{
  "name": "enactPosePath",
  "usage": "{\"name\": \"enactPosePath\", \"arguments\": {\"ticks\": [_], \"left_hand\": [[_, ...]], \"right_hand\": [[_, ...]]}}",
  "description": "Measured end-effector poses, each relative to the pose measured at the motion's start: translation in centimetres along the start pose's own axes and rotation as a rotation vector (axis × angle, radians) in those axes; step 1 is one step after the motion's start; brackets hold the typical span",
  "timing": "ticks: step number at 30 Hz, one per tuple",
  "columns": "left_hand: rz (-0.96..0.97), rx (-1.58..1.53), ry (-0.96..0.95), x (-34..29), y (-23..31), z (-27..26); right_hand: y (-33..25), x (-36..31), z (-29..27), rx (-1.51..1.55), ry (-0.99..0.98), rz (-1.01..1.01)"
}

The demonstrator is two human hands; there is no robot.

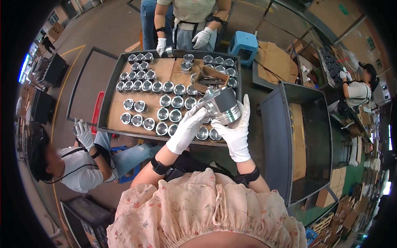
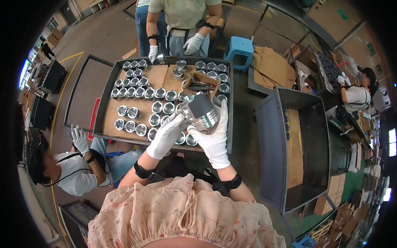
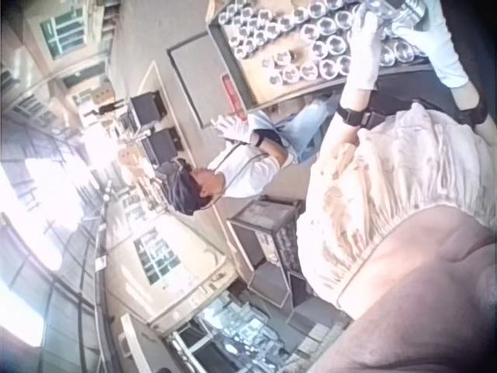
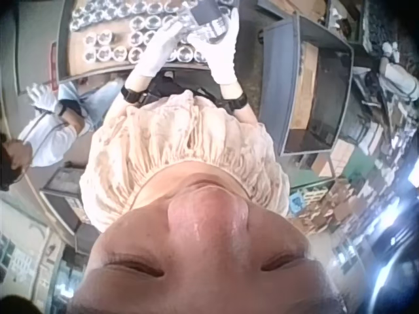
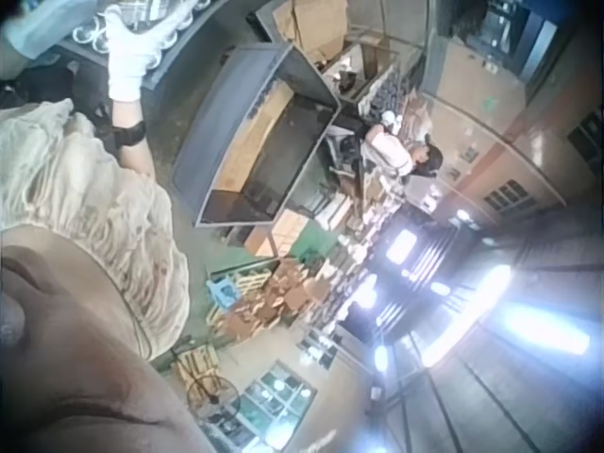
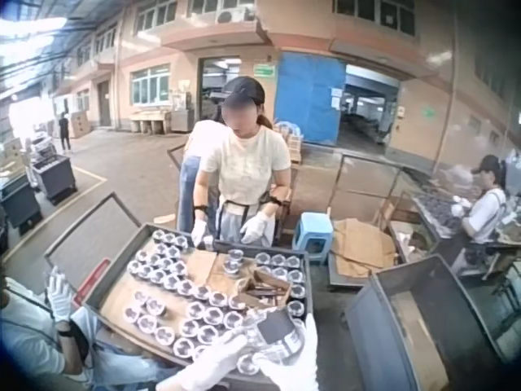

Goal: The recorder is shown inspecting and assembling piston components at a manufacturing workstation.

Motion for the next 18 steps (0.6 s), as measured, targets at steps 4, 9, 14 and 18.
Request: {"name": "enactPosePath", "arguments": {"ticks": [4,9,14,18], "left_hand": [[-0.024,-0.028,0.025,0.3,-0.8,-0.9],[-0.034,0.093,0.067,0.0,-1.6,-1.8],[0.021,0.189,0.185,0.2,-0.5,-1.2],[0.104,0.275,0.172,1.1,-0.1,0.0]], "right_hand": [[-0.3,-0.5,-1.1,-0.405,0.082,-0.091],[-2.1,-0.8,-0.9,-0.75,0.158,-0.174],[-1.0,-1.2,-1.6,-0.808,0.164,-0.153],[3.5,-1.9,-1.7,0.314,0.02,0.387]]}}
Point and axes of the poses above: each hand's wrist, its own x-axis towards the middle knuckle, its own z-axis out of the palm, y = z × x, the point moved 8 cm from there along x, towards the middle knuckle, and after that the axes turned 5 degrees about -x, right-handed, at the moved point
